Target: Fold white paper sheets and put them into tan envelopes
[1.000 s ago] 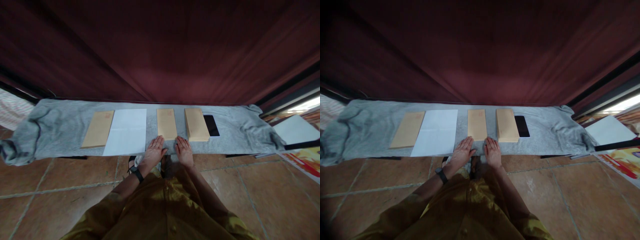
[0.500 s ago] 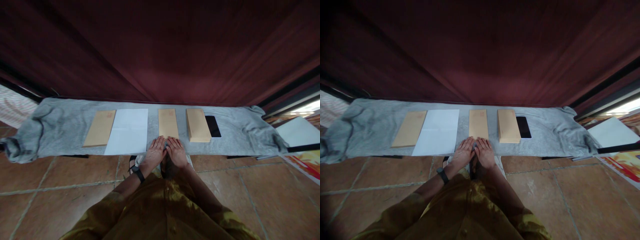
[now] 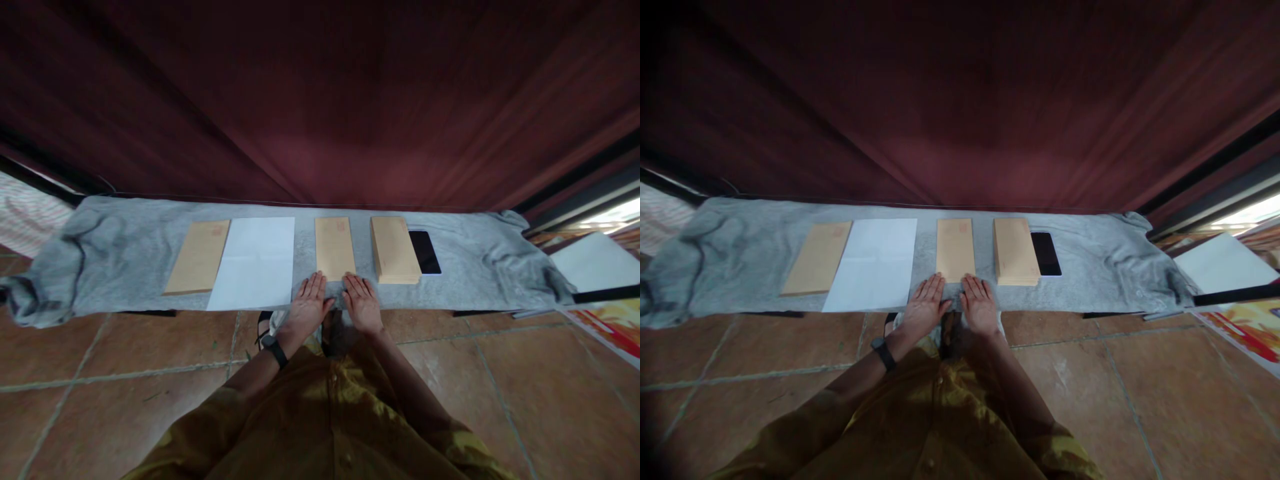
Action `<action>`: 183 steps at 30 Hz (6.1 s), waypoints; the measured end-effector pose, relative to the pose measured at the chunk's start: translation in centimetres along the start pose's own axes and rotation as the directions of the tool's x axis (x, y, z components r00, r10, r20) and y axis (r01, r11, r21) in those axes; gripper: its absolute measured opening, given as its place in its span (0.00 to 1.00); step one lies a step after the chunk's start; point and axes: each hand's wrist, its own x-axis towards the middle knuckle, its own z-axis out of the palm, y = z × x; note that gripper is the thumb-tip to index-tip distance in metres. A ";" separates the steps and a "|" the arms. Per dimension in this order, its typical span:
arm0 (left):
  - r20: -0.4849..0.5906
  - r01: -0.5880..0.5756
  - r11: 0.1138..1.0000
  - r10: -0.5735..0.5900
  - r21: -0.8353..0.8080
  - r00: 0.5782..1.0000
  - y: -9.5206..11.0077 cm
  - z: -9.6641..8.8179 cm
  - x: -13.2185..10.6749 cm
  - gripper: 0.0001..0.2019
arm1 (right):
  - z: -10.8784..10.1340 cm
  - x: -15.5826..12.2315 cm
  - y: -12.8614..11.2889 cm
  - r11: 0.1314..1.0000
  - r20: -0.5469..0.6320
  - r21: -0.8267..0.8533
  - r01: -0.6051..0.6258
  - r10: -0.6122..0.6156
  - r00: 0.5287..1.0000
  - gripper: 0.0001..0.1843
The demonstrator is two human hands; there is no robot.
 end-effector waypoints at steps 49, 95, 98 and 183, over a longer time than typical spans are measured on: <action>0.074 -0.135 0.990 0.133 0.029 0.988 2.8 0.0 1.7 0.28 | 1.0 -0.6 0.0 0.998 -0.065 -0.041 -0.050 0.047 0.997 0.26; 0.167 0.514 0.761 -0.491 -0.396 0.855 -0.6 -1.5 5.8 0.23 | 1.5 -0.5 -1.5 0.991 -0.161 -0.023 -0.129 0.124 0.979 0.26; 0.204 0.579 0.681 -0.554 -0.448 0.808 -0.7 -1.5 6.3 0.25 | 1.6 -0.4 -1.4 0.992 -0.170 -0.030 -0.121 0.115 0.979 0.26; 0.001 0.001 0.953 -0.001 -0.301 1.000 2.5 -1.1 3.6 0.20 | -0.7 0.9 0.4 0.994 0.046 0.085 0.066 -0.070 0.996 0.27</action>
